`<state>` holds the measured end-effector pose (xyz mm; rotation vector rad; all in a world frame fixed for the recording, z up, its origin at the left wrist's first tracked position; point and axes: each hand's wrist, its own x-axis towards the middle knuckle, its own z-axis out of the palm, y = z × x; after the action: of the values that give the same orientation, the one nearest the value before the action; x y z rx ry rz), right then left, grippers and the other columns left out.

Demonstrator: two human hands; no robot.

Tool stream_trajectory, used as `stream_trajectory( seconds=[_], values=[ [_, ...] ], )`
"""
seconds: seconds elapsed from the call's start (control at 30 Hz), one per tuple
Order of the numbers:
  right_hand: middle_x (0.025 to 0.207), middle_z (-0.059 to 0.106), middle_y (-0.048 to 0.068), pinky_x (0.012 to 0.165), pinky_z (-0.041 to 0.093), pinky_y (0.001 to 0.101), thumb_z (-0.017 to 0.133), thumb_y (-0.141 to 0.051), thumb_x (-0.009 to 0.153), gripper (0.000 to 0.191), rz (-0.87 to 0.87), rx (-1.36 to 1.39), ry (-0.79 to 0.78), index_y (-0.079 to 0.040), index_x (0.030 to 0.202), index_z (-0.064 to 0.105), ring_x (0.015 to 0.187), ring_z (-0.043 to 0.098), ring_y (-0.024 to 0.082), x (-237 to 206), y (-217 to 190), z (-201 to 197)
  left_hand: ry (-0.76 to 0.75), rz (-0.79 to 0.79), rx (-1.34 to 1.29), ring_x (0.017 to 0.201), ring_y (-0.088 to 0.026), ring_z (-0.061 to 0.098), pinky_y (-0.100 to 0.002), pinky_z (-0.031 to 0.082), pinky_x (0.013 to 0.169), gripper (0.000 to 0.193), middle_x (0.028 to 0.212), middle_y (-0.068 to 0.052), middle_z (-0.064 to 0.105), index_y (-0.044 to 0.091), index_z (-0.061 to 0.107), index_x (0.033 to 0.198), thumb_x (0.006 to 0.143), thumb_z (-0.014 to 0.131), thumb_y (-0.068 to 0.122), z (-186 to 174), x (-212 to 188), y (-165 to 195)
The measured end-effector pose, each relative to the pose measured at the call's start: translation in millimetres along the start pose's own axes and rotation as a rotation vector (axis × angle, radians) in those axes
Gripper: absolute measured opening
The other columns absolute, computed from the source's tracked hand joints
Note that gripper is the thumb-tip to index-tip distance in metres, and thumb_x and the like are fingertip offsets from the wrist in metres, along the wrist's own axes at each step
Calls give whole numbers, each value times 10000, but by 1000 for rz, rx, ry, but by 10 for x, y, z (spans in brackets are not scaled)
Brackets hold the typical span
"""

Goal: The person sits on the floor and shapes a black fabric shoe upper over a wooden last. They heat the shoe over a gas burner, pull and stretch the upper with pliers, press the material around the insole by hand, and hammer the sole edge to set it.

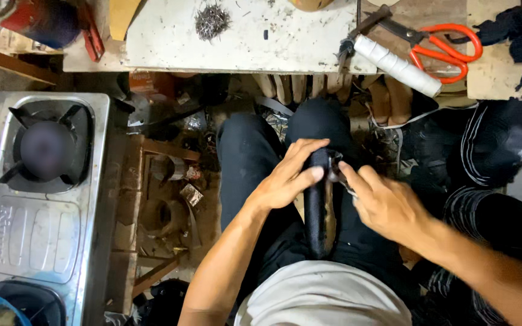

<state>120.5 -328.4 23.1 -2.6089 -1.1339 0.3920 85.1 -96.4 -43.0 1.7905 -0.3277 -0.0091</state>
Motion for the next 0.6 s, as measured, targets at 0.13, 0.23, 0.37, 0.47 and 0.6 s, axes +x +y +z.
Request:
stream_trajectory(
  seconds=[0.13, 0.23, 0.37, 0.47, 0.6],
  values=[
    [901, 588, 139, 612, 544, 442, 638, -112, 889, 511, 151, 331, 123, -44, 1387, 541, 680, 672, 328, -68, 14, 305, 59, 57, 125, 1349, -373, 485, -439, 366, 1195, 557, 1443, -211, 528, 13, 455, 1522, 1037, 616, 234, 56, -9, -8],
    [872, 655, 94, 657, 602, 403, 590, -131, 945, 312, 422, 720, -104, -57, 1246, 630, 734, 710, 275, -90, 94, 244, 89, 24, 215, 1267, -384, 510, -437, 414, 1132, 589, 1386, -219, 536, -17, 460, 1475, 971, 634, 235, 107, 2, 104],
    [933, 633, 114, 690, 561, 427, 612, -83, 868, 419, 41, 351, 41, -7, 1278, 571, 787, 706, 319, -113, 168, -67, 114, 12, 330, 1211, -396, 525, -453, 433, 1095, 590, 1355, -219, 550, -30, 483, 1433, 921, 642, 215, 207, 102, 249],
    [945, 580, 160, 600, 562, 454, 624, -77, 814, 639, 15, 31, 29, 19, 1431, 488, 731, 687, 351, -113, 137, -126, 99, -1, 334, 1196, -398, 524, -454, 437, 1084, 602, 1337, -218, 551, -25, 483, 1432, 908, 647, 223, 204, 111, 262],
    [926, 563, 181, 529, 576, 449, 629, -87, 872, 648, 108, -66, 39, 0, 1494, 468, 616, 677, 348, -68, 18, 145, 34, 36, 156, 1245, -384, 513, -451, 405, 1121, 529, 1359, -209, 548, -6, 481, 1480, 1009, 551, 226, 74, 81, 157]
  ],
)
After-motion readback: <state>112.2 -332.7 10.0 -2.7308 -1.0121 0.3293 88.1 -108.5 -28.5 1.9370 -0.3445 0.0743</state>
